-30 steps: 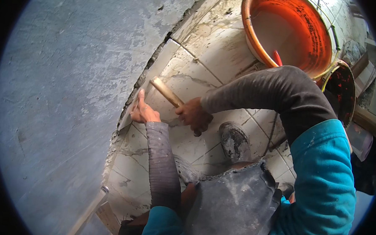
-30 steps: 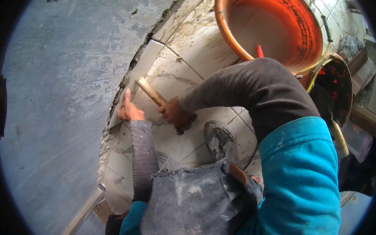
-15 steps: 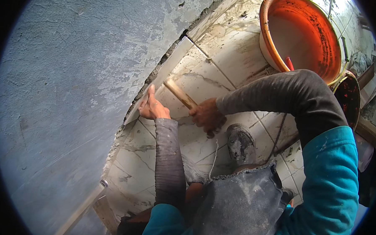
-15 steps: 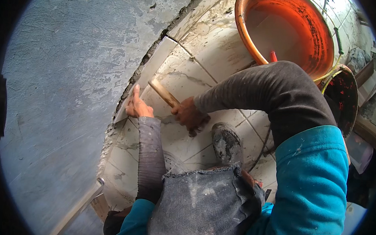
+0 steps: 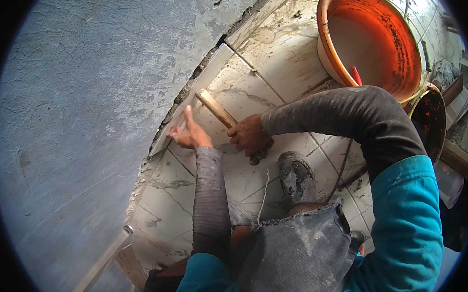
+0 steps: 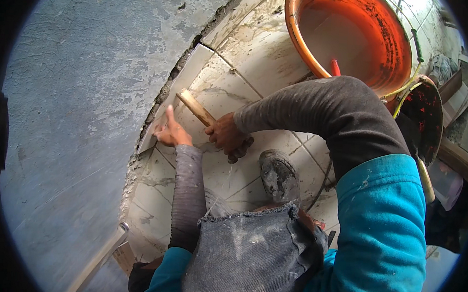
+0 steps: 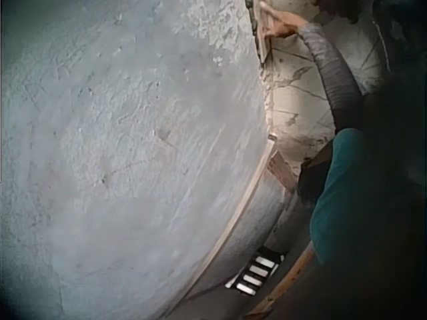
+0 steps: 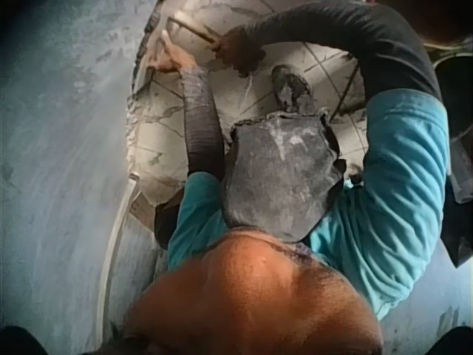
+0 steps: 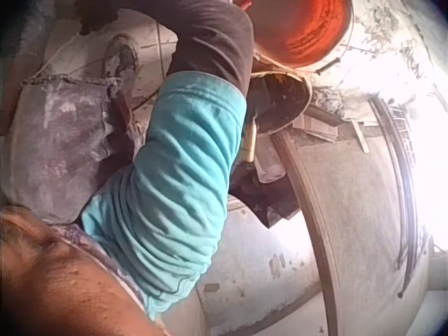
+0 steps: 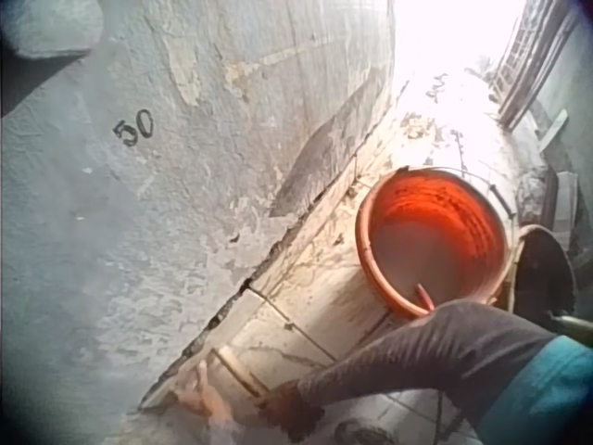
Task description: Installing a tile baseboard along the bottom of a wall using mortar, a trowel, and a hammer.
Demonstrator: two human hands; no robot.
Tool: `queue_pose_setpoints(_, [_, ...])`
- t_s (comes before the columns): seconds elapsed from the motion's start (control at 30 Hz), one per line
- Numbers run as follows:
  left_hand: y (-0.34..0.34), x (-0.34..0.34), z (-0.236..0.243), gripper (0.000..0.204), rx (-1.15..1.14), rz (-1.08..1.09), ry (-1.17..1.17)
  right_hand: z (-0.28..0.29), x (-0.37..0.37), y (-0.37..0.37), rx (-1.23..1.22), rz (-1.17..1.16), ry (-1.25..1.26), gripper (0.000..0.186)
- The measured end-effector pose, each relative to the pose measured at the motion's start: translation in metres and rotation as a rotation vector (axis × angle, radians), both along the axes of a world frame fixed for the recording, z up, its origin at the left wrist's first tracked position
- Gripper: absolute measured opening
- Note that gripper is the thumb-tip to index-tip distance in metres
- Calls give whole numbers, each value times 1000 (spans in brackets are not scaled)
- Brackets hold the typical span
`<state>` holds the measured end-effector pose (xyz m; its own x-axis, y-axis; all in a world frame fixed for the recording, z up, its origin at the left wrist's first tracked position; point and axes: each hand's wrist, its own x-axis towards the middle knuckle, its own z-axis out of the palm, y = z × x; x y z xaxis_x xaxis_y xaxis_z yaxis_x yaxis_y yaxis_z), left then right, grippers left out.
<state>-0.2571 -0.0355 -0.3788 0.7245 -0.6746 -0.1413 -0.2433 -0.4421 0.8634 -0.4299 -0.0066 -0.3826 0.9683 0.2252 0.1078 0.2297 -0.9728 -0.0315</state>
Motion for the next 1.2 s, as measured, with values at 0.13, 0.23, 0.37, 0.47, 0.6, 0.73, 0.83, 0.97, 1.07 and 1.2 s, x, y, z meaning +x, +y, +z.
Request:
queue_pose_setpoints(0.13, [-10,2,-46,122,107,-27,-591,-1,3,1,19,-40,-48,6])
queue_pose_setpoints(0.23, [-20,3,-54,137,106,31,-363,-10,8,2,38,-38,-79,8])
queue_pose_setpoints(0.37, [-15,-1,-54,137,-20,57,-296,-11,11,10,276,-90,-93,17])
queue_pose_setpoints(0.47, [-22,-1,-53,135,37,88,-295,-4,8,11,268,-105,-4,12])
queue_pose_setpoints(0.6, [-18,-5,-40,132,-67,75,-220,-3,0,7,244,-72,8,17])
queue_pose_setpoints(0.73, [-17,-7,-29,129,6,66,-271,-1,3,8,178,-34,65,15])
queue_pose_setpoints(0.83, [-16,-5,-29,129,29,58,-203,8,3,0,205,-58,84,12])
queue_pose_setpoints(0.97, [-20,-5,-34,136,3,86,-263,8,-2,3,219,-61,49,10])
queue_pose_setpoints(1.07, [-18,-6,-39,136,-10,38,-258,13,-6,1,237,-98,111,9])
queue_pose_setpoints(1.2, [-21,3,-42,123,-87,130,-365,-2,1,-3,231,-74,71,12])
